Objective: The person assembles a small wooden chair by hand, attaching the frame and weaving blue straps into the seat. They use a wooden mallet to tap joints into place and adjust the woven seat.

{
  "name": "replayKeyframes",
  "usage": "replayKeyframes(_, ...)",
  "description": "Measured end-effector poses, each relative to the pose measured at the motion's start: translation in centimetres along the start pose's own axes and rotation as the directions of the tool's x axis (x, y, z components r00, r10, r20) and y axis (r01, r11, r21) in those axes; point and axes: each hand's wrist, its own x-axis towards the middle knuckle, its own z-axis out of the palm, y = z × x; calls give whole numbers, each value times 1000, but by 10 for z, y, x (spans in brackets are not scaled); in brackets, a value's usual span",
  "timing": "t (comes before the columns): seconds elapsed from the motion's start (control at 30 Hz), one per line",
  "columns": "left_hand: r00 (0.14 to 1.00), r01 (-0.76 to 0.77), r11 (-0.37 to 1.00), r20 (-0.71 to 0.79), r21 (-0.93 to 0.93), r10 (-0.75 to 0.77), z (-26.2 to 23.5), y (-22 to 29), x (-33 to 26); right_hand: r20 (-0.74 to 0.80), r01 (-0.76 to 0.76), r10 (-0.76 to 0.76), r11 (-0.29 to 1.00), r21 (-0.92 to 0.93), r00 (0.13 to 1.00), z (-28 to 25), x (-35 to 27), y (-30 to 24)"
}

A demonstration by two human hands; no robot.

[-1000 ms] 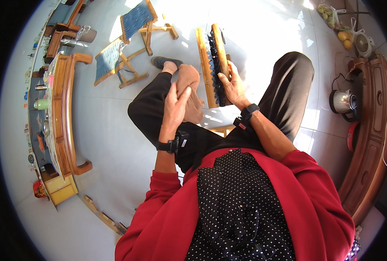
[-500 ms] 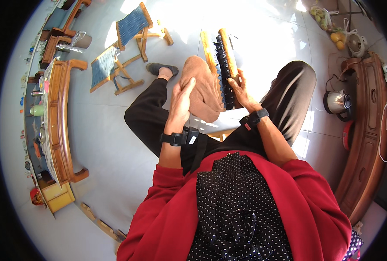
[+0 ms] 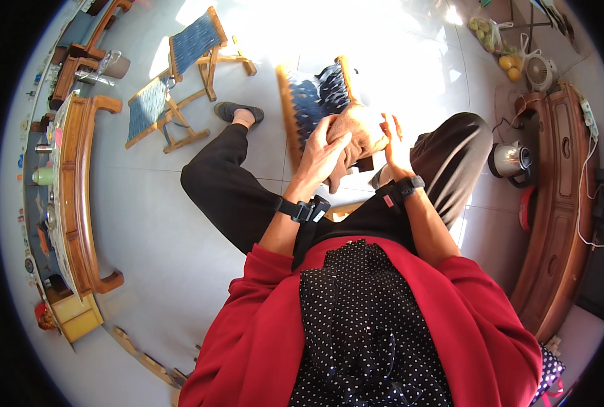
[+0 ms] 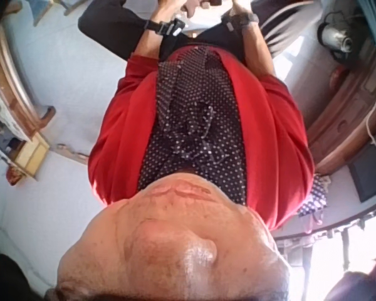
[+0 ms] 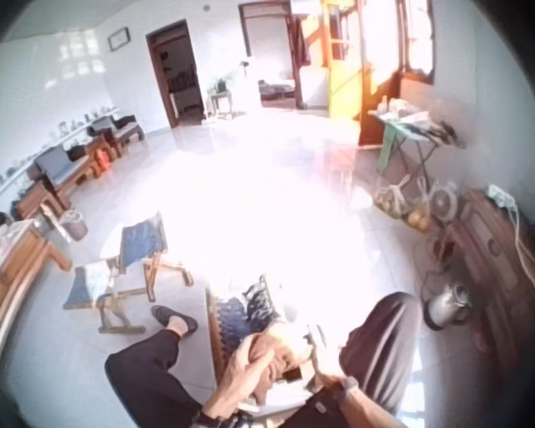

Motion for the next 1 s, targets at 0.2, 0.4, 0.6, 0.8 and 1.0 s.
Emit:
replayKeyframes(0.2,980,-46,921,162,-386,117,48,20,-5,271,-173,130,975,139,954,14,-49,-26)
replayKeyframes(0.4,979,-200,964,9,175,201,-9,-20,5,147,-105,43,891,441,988,5,-24,-22)
replayKeyframes(0.6,918,4,507,-205,862,341,-61,-97,30,313,55,-40,998,-41,949,35,22,6)
replayKeyframes(0.8,913,50,400,-204,915,352,-55,-128,32,430,526,-305,561,-639,849,79,-8,42)
replayKeyframes(1.0,940,105,393,-220,914,261,-52,-124,34,521,535,-263,692,-484,812,86,40,25)
